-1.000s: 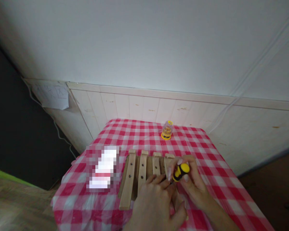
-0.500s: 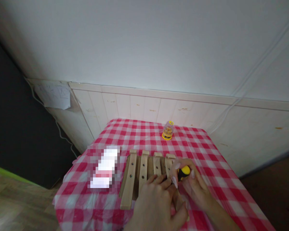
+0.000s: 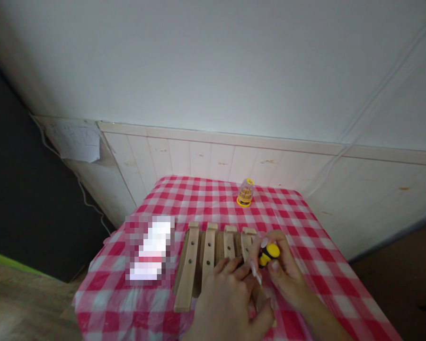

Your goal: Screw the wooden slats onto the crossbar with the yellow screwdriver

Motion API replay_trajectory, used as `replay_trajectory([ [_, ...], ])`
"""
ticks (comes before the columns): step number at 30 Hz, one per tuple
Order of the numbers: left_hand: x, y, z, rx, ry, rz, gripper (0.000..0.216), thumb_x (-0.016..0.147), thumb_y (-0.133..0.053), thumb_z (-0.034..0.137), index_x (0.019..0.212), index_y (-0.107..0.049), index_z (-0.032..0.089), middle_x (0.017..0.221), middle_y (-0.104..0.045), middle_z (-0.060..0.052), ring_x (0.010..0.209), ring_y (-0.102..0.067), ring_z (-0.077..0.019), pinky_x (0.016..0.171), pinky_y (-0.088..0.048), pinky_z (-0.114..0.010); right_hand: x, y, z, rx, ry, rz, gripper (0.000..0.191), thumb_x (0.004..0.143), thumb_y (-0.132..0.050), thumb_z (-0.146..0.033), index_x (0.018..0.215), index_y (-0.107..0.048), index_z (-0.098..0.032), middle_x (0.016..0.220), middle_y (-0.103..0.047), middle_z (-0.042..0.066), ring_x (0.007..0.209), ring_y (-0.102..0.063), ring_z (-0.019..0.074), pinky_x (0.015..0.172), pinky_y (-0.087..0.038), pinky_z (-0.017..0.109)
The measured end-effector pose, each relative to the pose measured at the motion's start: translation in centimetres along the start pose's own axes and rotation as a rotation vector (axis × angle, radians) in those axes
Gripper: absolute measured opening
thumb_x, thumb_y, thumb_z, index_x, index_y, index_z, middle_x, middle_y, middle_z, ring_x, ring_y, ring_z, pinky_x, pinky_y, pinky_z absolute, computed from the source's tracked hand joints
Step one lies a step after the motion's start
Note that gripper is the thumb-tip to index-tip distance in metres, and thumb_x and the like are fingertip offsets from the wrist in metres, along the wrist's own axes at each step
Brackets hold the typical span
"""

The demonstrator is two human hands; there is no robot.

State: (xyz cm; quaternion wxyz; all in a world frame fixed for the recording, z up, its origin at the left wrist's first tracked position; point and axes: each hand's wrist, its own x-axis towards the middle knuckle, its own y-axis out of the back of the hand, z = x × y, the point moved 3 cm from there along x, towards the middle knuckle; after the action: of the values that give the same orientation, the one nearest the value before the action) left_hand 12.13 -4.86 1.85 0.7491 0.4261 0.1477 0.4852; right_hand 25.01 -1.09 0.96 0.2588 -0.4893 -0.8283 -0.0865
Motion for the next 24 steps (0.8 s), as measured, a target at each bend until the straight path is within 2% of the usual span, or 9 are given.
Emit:
replay_trajectory([
  [6,-0.6,-0.7,-0.7,0.045,-0.044,0.100,0.023,0.087,-0.069,0.037,0.097,-0.082,0.020,0.129,-0.075,-0.010,0.128,-0.064,-0.0371,0.109,-0.052,-0.054,-0.3,0.2,0.1,-0.003,-0.008,0.025,0.018,0.105,-0.055,-0.050,0.118,-0.054,-0.038,0.079,-0.062,-0.003,0.063,-0.049,0.0124,0.060,-0.046,0.023],
  [8,-1.2,-1.3,-1.1,0.105,-0.070,0.167,0.029,0.092,-0.067,0.043,0.102,-0.083,0.022,0.127,-0.076,-0.009,0.117,-0.071,-0.0345,0.104,-0.057,-0.052,-0.3,0.2,0.2,-0.002,-0.011,0.022,0.018,0.105,-0.055,-0.051,0.118,-0.054,-0.039,0.077,-0.060,-0.005,0.062,-0.048,0.0117,0.059,-0.045,0.022],
  [12,-2.7,-2.4,-1.4,0.267,-0.170,0.422,0.043,0.101,-0.057,0.057,0.104,-0.083,0.023,0.107,-0.082,-0.007,0.093,-0.080,-0.0292,0.084,-0.065,-0.043,-0.2,0.2,0.3,-0.004,-0.022,0.010,0.018,0.105,-0.055,-0.051,0.120,-0.053,-0.040,0.078,-0.062,-0.006,0.059,-0.048,0.0107,0.057,-0.044,0.020],
  [17,-3.2,-2.6,-0.7,0.342,-0.185,0.665,0.059,0.112,-0.031,0.058,0.101,-0.081,0.028,0.098,-0.083,-0.004,0.087,-0.081,-0.0225,0.072,-0.063,-0.033,-0.4,0.1,0.2,0.001,-0.032,-0.002,0.018,0.105,-0.054,-0.052,0.119,-0.053,-0.041,0.078,-0.061,-0.006,0.059,-0.047,0.0103,0.057,-0.043,0.020],
  [20,-3.2,-2.7,-0.3,0.372,-0.186,0.725,0.059,0.113,-0.028,0.056,0.103,-0.079,0.028,0.101,-0.082,-0.006,0.091,-0.080,-0.0218,0.074,-0.062,-0.032,-0.5,0.0,0.1,0.006,-0.033,0.000,0.018,0.105,-0.053,-0.052,0.120,-0.053,-0.041,0.078,-0.060,-0.006,0.057,-0.045,0.0100,0.056,-0.042,0.019],
  [24,-3.2,-2.5,-0.3,0.436,-0.229,0.704,0.056,0.112,-0.029,0.055,0.104,-0.078,0.030,0.103,-0.082,-0.007,0.093,-0.080,-0.0221,0.077,-0.060,-0.034,-0.6,0.1,0.2,0.003,-0.044,0.005,0.019,0.106,-0.053,-0.052,0.120,-0.053,-0.040,0.078,-0.060,-0.005,0.057,-0.045,0.0105,0.054,-0.041,0.019],
])
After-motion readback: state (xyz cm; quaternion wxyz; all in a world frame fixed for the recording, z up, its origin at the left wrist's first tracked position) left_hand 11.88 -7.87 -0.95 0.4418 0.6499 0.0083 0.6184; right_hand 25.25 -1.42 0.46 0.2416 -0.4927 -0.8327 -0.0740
